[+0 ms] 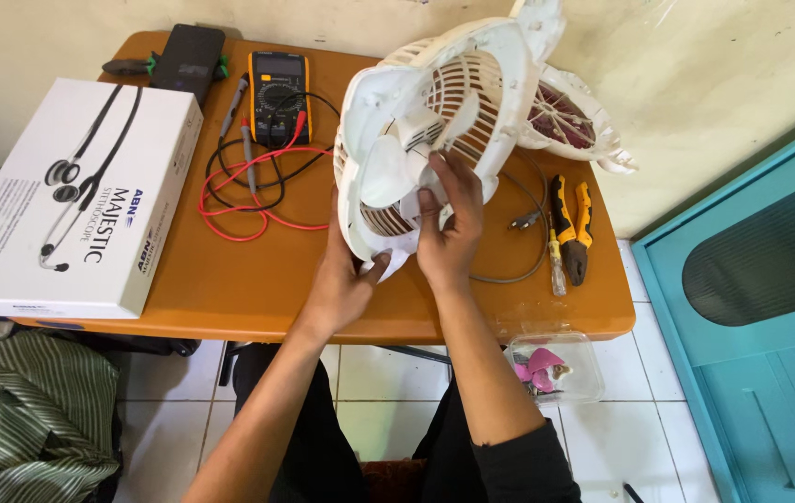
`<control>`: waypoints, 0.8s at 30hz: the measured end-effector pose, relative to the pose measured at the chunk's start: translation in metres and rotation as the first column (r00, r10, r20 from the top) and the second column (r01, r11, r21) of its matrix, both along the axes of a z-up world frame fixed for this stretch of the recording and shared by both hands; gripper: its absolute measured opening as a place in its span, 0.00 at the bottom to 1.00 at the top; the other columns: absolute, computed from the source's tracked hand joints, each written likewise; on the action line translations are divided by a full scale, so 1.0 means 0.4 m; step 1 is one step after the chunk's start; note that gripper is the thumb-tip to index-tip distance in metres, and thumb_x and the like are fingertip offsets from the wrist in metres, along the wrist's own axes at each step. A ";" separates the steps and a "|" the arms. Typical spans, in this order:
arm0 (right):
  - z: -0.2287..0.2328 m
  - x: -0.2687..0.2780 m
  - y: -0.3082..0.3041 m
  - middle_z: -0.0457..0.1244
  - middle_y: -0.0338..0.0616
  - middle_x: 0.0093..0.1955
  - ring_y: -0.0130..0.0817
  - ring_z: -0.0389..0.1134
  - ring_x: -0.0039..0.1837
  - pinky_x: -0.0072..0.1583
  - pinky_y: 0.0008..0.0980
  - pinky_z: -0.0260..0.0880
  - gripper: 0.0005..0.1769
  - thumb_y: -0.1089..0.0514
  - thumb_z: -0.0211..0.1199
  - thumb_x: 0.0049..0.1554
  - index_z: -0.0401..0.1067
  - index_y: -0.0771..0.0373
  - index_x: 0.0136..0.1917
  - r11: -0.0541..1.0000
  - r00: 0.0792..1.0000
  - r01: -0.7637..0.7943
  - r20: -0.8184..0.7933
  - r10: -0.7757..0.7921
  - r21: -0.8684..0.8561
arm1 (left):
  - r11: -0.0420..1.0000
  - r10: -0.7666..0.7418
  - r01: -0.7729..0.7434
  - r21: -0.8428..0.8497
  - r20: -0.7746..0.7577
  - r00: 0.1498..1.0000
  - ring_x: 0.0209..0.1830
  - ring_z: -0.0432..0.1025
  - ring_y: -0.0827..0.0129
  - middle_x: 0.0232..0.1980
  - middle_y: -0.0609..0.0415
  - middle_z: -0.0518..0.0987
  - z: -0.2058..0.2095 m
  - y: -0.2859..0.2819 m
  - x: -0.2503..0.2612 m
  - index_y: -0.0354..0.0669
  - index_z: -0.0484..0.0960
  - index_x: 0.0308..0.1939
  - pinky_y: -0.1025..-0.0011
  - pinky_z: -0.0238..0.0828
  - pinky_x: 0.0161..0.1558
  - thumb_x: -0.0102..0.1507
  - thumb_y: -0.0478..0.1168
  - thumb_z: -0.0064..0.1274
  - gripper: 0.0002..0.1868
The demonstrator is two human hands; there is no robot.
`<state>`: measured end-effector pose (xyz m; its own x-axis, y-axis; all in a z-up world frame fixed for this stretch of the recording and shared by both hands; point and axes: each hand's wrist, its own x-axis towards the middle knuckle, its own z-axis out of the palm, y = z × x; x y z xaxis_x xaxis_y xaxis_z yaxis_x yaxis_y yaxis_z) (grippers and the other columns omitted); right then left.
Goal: The person reassembles a white cat-shaped electric fan on a table. They use a screwdriver to tighten screws on the fan housing and then attach the fan blade to the motor shaft.
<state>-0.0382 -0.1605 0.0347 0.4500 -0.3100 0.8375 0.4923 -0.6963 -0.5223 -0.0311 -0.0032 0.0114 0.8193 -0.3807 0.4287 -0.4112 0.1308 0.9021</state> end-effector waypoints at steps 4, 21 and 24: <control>0.002 0.004 0.007 0.63 0.49 0.68 0.45 0.66 0.69 0.67 0.39 0.69 0.24 0.63 0.68 0.60 0.70 0.60 0.69 0.993 0.998 -0.063 -0.002 0.064 0.100 | 1.000 -0.018 0.018 0.001 -0.111 0.994 0.73 0.65 0.62 0.74 0.42 0.68 -0.017 0.005 0.003 0.38 0.45 0.79 0.66 0.66 0.69 0.65 0.26 0.52 0.43; -0.020 0.029 -0.017 0.63 0.52 0.70 0.36 0.64 0.68 0.68 0.35 0.64 0.23 0.58 0.52 0.72 0.59 0.71 0.76 0.686 0.929 -0.345 0.132 0.345 0.640 | 0.990 0.056 -0.043 0.133 -0.102 0.993 0.55 0.73 0.65 0.59 0.44 0.80 0.015 0.008 -0.025 0.37 0.58 0.74 0.68 0.73 0.55 0.67 0.31 0.52 0.32; -0.017 0.033 -0.016 0.64 0.49 0.69 0.33 0.64 0.69 0.70 0.33 0.64 0.22 0.59 0.52 0.73 0.61 0.71 0.76 0.814 0.950 -0.298 0.075 0.302 0.499 | 0.971 0.085 -0.042 0.235 -0.174 0.981 0.44 0.76 0.66 0.53 0.46 0.83 0.035 0.014 -0.024 0.38 0.59 0.74 0.70 0.75 0.46 0.66 0.34 0.54 0.34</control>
<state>-0.0249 -0.1669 0.0280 0.5953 -0.5319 0.6022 0.6282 -0.1592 -0.7616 -0.0407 0.0022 0.0255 0.9009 -0.3960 0.1779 -0.2385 -0.1089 0.9650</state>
